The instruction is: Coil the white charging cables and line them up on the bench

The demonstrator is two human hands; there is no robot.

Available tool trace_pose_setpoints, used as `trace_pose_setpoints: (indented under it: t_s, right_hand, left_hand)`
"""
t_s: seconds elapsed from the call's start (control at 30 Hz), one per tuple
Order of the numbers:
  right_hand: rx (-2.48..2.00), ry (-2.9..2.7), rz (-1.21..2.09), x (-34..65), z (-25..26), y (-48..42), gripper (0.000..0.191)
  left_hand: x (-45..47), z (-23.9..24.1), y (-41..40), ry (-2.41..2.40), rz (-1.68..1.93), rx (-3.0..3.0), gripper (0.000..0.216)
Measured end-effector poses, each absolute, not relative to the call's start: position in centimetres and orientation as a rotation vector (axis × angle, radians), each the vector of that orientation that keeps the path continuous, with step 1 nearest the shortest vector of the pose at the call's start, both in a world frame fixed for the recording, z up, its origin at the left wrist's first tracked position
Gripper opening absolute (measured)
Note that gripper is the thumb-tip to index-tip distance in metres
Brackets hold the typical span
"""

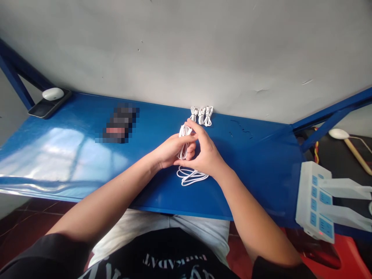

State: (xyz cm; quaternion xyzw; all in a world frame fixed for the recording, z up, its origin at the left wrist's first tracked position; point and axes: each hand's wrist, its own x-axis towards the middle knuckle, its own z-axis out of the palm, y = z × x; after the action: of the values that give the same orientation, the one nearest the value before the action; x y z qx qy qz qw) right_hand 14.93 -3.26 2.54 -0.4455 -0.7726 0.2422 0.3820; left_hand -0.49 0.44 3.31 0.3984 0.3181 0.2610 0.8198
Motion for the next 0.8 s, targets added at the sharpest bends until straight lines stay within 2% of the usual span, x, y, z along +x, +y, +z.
trace_pose_setpoints:
  t_s: [0.2,0.33,0.8]
  right_hand:
    - [-1.178,-1.983,0.645,15.0,2.3,-3.1,0.105]
    - [-1.17,-2.023,0.557,15.3,2.1,-2.8,0.095]
    - [-1.11,-2.012,0.496,14.9,2.0,-2.6,0.087]
  left_hand:
    - [-0.4,2.7,0.4,0.692,0.611,0.934,0.015]
    - [-0.3,2.4,0.3,0.679,0.654,0.937,0.016]
    - [1.2,1.5,-0.9,0.95,0.971,1.303,0.02]
